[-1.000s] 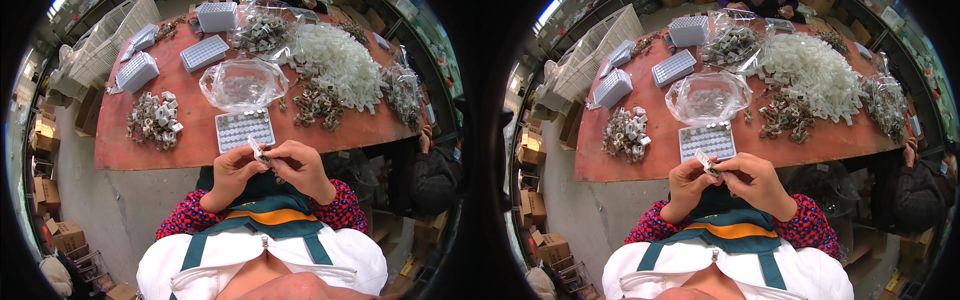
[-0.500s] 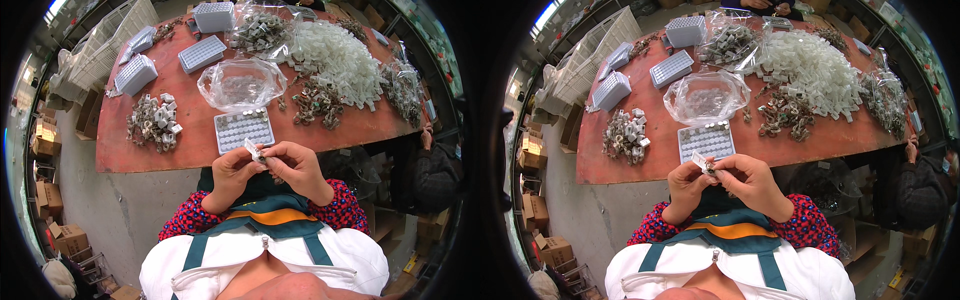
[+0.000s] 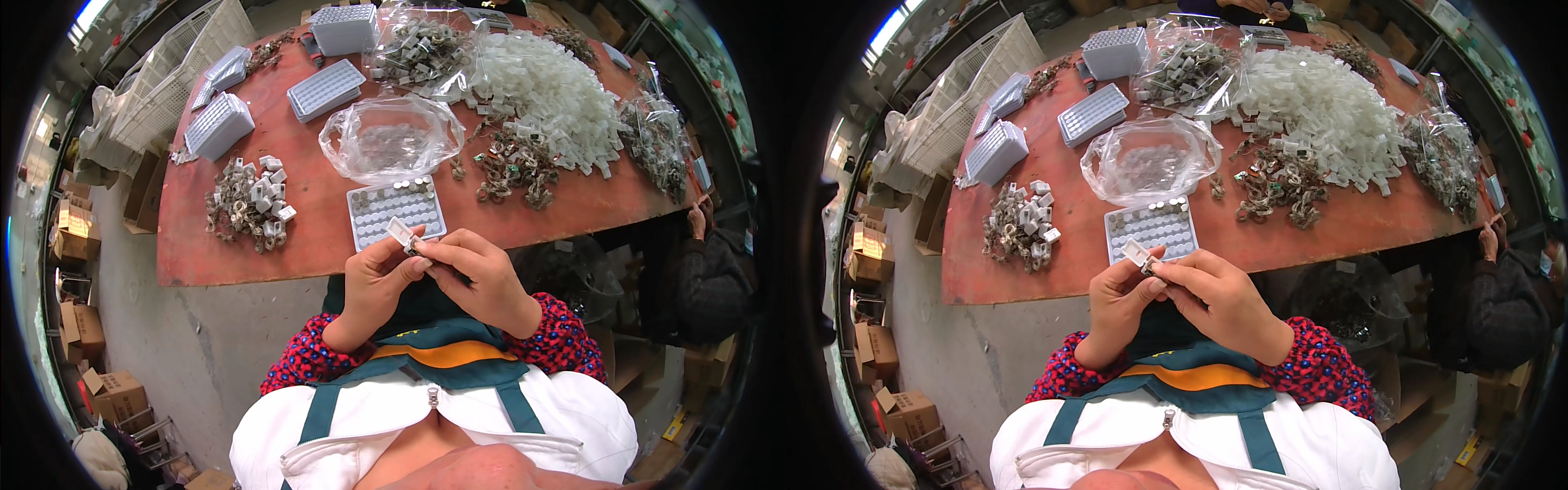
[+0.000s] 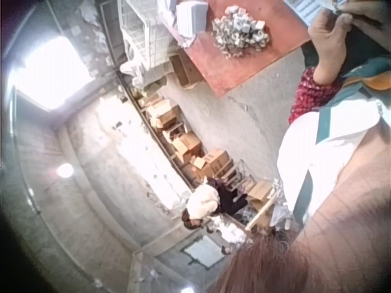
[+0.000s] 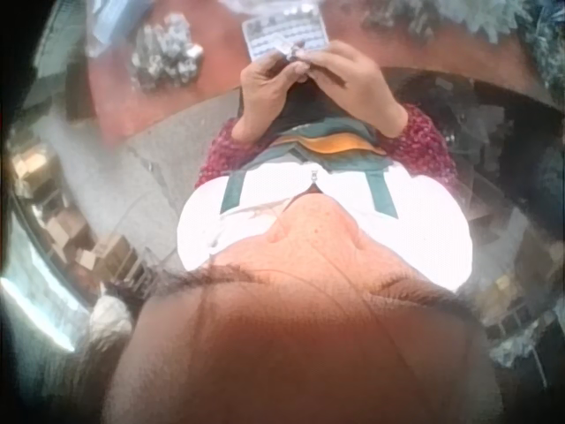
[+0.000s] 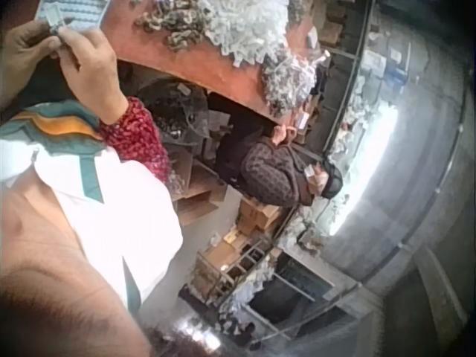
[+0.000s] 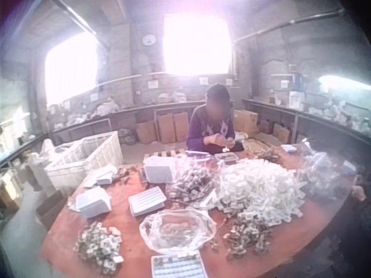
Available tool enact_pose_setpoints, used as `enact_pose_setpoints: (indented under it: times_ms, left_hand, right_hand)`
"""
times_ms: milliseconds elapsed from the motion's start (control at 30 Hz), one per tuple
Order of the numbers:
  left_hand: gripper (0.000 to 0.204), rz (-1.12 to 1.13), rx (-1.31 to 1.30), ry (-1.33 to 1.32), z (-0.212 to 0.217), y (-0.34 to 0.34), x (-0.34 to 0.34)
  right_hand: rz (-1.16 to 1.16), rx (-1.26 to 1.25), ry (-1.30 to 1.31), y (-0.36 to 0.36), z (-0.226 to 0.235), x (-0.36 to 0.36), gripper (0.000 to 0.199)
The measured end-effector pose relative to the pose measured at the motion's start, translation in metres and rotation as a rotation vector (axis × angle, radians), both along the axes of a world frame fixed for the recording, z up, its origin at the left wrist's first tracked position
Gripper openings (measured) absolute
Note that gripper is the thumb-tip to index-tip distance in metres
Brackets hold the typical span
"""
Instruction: The person repeatedly picks small white plastic housings and metallic components from a table, inserts the metal parts into the housings, and places the assembled units into a gray tray. The person handles items one at a time and continues the cycle throughout the clip.
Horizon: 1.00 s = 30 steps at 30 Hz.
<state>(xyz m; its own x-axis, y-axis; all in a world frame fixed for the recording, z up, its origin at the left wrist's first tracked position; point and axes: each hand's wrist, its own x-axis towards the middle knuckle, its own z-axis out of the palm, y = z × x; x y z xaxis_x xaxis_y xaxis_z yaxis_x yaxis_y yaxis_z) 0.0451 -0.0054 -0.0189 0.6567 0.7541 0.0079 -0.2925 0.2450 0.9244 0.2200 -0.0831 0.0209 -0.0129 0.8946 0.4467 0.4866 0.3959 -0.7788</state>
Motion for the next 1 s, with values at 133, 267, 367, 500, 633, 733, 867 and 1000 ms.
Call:
enact_pose_setpoints:
  times_ms: [133,267,367,500,633,733,867,1000]
  left_hand:
    - [0.038,0.046,-0.073,0.048,0.009,-0.004,0.003]
    - [0.034,0.124,-0.047,-0.057,0.01,-0.006,0.007]
    - [0.034,0.104,-0.014,-0.076,0.008,-0.004,0.006]
    - [0.033,0.099,0.045,-0.072,0.005,-0.003,0.003]
    - [0.033,0.124,0.098,-0.029,0.001,-0.004,0.001]
    - [0.032,0.115,0.178,0.013,-0.001,-0.003,0.0]
    - [0.033,0.091,0.175,0.026,0.002,-0.001,-0.002]
    - [0.032,0.064,0.06,-0.023,0.006,-0.002,-0.001]
  right_hand:
    - [-0.082,-0.064,0.06,-0.002,0.0,-0.004,0.026]
    - [-0.111,-0.211,0.358,-0.003,-0.002,-0.007,0.014]
    - [-0.097,-0.163,0.196,-0.002,-0.005,-0.006,0.01]
    - [-0.118,-0.146,0.235,-0.001,-0.007,-0.005,0.009]
    - [-0.144,-0.165,0.231,-0.002,-0.005,-0.006,0.009]
    - [-0.147,-0.196,0.199,-0.003,-0.002,-0.005,0.007]
    - [-0.125,-0.214,0.2,-0.002,-0.001,-0.002,0.008]
    - [-0.071,-0.324,0.382,-0.001,-0.009,-0.004,0.011]
